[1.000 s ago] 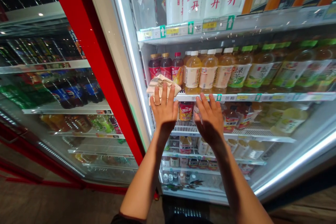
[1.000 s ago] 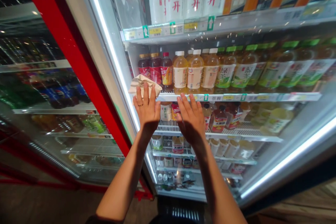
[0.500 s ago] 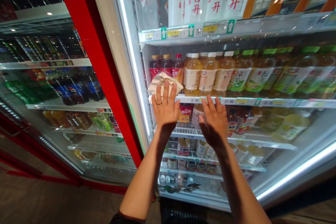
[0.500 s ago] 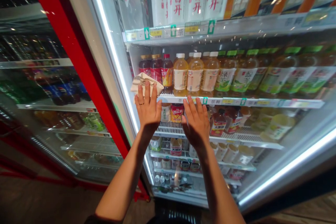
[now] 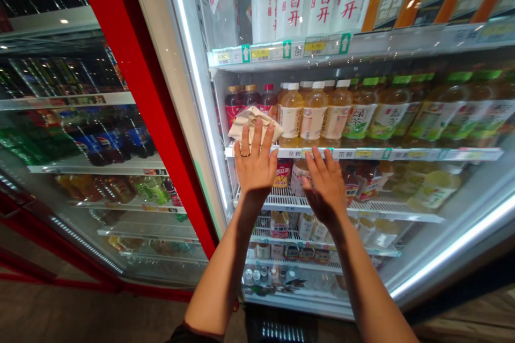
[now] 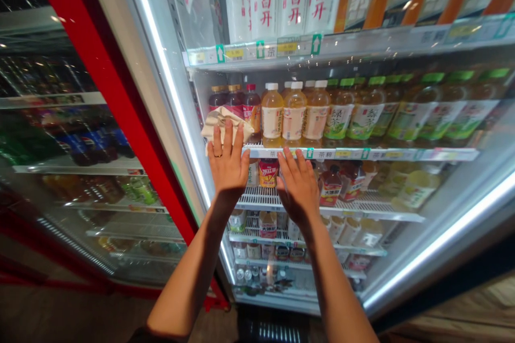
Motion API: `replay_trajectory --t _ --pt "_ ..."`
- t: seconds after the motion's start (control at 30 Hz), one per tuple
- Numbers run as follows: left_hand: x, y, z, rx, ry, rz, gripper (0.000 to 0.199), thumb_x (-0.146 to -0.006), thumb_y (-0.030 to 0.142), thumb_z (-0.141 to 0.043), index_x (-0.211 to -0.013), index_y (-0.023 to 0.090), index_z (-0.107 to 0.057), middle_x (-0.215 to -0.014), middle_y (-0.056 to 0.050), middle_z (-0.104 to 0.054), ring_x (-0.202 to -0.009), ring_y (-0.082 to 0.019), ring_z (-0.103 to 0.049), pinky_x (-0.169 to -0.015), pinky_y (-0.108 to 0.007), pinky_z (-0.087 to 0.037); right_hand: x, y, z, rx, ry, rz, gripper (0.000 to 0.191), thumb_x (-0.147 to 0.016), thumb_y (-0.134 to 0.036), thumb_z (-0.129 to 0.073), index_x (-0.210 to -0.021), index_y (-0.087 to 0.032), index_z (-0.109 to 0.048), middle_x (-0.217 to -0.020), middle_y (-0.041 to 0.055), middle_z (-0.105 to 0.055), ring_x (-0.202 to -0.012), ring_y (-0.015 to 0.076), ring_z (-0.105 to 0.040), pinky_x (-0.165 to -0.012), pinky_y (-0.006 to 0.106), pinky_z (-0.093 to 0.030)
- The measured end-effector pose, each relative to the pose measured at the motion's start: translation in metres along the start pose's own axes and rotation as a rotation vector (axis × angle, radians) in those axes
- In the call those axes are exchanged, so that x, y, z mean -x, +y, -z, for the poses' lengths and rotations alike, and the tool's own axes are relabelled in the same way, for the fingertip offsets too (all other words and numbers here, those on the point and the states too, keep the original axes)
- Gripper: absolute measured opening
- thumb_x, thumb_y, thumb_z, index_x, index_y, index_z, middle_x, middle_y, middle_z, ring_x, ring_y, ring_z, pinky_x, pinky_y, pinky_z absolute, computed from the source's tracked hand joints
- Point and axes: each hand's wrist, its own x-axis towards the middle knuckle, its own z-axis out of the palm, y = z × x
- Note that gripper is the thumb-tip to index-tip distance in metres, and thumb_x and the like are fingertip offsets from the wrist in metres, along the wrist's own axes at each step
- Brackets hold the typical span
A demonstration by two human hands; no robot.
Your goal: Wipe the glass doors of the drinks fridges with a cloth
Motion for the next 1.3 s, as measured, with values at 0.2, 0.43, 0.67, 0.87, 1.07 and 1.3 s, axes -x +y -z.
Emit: replay_trajectory --t 0.2,0.43,0.67,0.87,1.07,1.3 --pt "0.009 0.018 -0.008 0.026 -0.055 -0.025 0.072 -0.109 0.033 -0.050 -0.175 0.033 -0.023 -0.182 -0.002 -0.028 -0.172 -0.031 -0.019 -0.139 -0.060 -0.020 0.000 0.000 0.001 0.008 -0.027 -0.007 0.091 -0.109 -0.023 -0.051 -0.176 -0.037 0.009 -0.185 0.0011 -0.023 -0.169 0.0325 -0.027 -0.134 0.060 -0.035" --pt "-0.005 0.002 0.000 0.032 -0.030 -0.024 0.067 -0.112 0.033 -0.044 -0.175 0.036 -0.022 -0.183 -0.001 -0.026 -0.172 -0.030 -0.019 -0.138 -0.060 -0.021 0.000 0.003 0.002 0.014 -0.061 0.003 0.096 -0.108 -0.022 -0.054 -0.175 -0.038 0.014 -0.185 0.0013 -0.021 -0.169 0.0337 -0.028 -0.134 0.061 -0.037" --pt "0.007 0.010 -0.007 0.060 -0.065 -0.035 0.069 -0.111 0.034 -0.046 -0.176 0.033 -0.020 -0.183 -0.001 -0.024 -0.172 -0.032 -0.015 -0.139 -0.061 -0.019 -0.002 -0.001 0.008 -0.031 -0.061 -0.017 0.091 -0.110 -0.022 -0.049 -0.175 -0.039 0.013 -0.185 0.0004 -0.020 -0.170 0.0336 -0.025 -0.135 0.063 -0.033" --pt "-0.011 0.021 0.005 0.097 -0.106 -0.088 0.064 -0.113 0.033 -0.041 -0.175 0.035 -0.024 -0.183 0.000 -0.027 -0.172 -0.029 -0.018 -0.139 -0.059 -0.019 -0.002 0.003 0.009 -0.089 -0.060 -0.017 0.088 -0.110 -0.021 -0.048 -0.175 -0.045 0.007 -0.185 -0.0035 -0.020 -0.170 0.0323 -0.024 -0.134 0.066 -0.035" --pt "-0.004 0.017 0.001 0.123 -0.026 -0.021 0.065 -0.112 0.033 -0.044 -0.174 0.032 -0.026 -0.182 -0.003 -0.030 -0.171 -0.030 -0.022 -0.137 -0.061 -0.025 -0.002 0.004 0.011 -0.108 -0.055 -0.012 0.089 -0.108 -0.017 -0.047 -0.175 -0.046 0.004 -0.185 -0.0040 -0.021 -0.171 0.0309 -0.022 -0.133 0.066 -0.034" --pt "0.004 0.029 -0.003 0.134 -0.080 -0.078 0.066 -0.111 0.031 -0.047 -0.174 0.032 -0.025 -0.181 -0.004 -0.031 -0.171 -0.031 -0.023 -0.137 -0.060 -0.026 -0.002 0.004 0.013 -0.128 -0.055 -0.021 0.087 -0.109 -0.017 -0.047 -0.175 -0.046 0.002 -0.184 -0.0018 -0.026 -0.170 0.0306 -0.023 -0.134 0.066 -0.033"
